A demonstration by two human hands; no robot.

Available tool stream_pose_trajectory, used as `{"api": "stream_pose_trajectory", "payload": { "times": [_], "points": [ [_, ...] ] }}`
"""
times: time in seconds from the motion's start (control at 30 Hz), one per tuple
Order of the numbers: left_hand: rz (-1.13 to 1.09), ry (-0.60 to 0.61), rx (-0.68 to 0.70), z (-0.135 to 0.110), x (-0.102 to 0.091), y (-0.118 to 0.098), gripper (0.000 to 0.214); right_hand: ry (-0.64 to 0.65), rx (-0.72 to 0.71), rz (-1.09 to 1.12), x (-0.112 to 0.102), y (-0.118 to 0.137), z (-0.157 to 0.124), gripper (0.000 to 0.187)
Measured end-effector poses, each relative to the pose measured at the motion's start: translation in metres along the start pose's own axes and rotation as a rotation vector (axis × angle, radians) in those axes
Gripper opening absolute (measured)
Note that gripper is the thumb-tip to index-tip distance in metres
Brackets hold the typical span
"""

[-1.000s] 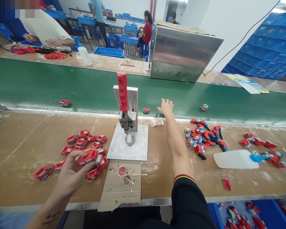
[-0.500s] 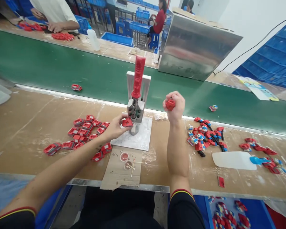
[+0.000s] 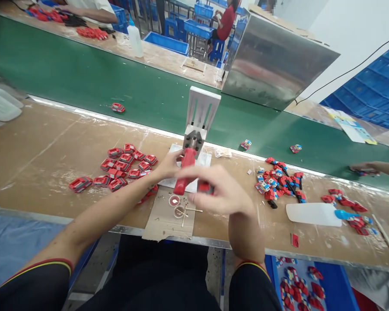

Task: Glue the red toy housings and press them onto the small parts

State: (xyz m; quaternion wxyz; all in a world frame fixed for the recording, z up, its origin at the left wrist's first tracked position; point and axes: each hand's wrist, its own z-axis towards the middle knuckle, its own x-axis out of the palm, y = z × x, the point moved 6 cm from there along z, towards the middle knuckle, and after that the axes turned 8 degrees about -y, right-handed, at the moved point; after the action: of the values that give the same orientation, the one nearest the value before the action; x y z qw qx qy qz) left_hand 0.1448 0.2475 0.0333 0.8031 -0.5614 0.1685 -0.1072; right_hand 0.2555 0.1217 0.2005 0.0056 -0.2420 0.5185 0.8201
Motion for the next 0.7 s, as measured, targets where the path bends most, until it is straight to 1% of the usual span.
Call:
{"api": "stream_pose_trajectory", "payload": {
  "times": [0.03,0.07,0.13,0.17,0.27,0.33,0.4,0.47,0.53,0.57,0.63,0.7],
  "points": [
    [-0.013,0.011,-0.001,-0.001,0.000,0.000,0.036,0.044,0.009,-0.043,0.010,-0.006,-0.013,0.031],
    [-0.024,0.025,-0.004,-0.001,0.000,0.000,0.036,0.062,0.018,-0.064,0.018,-0.011,-0.022,0.034],
    [-0.040,0.049,-0.010,-0.001,0.000,0.001,0.035,0.013,0.043,-0.065,0.026,-0.018,-0.029,0.039],
    [-0.044,0.057,-0.011,-0.001,-0.001,0.001,0.036,-0.020,0.057,-0.057,0.029,-0.019,-0.028,0.039],
    [-0.045,0.066,-0.007,0.000,-0.002,0.001,0.038,-0.099,0.114,-0.065,0.037,-0.028,-0.021,0.024],
    [-0.042,0.068,-0.004,-0.001,-0.001,0.002,0.035,-0.172,0.126,-0.091,0.042,-0.042,-0.019,0.019],
    [-0.041,0.073,-0.007,-0.002,0.000,0.004,0.033,-0.254,0.102,-0.185,0.047,-0.062,-0.017,0.018],
    [-0.038,0.073,-0.012,0.000,0.003,0.006,0.034,-0.321,0.071,-0.343,0.048,-0.081,-0.016,0.017],
    [-0.024,0.060,-0.019,0.004,0.003,0.006,0.035,-0.350,0.061,-0.480,0.046,-0.093,-0.017,0.014],
    [-0.012,0.047,-0.022,0.006,0.001,0.004,0.035,-0.351,0.062,-0.514,0.045,-0.093,-0.019,0.013],
    [0.013,0.002,-0.028,0.006,-0.007,-0.004,0.038,-0.391,0.073,-0.505,0.039,-0.081,-0.033,0.017],
    [0.031,-0.079,-0.029,-0.007,-0.021,-0.020,0.046,-0.503,0.095,-0.420,0.036,-0.060,-0.058,0.027]
  ]
}}
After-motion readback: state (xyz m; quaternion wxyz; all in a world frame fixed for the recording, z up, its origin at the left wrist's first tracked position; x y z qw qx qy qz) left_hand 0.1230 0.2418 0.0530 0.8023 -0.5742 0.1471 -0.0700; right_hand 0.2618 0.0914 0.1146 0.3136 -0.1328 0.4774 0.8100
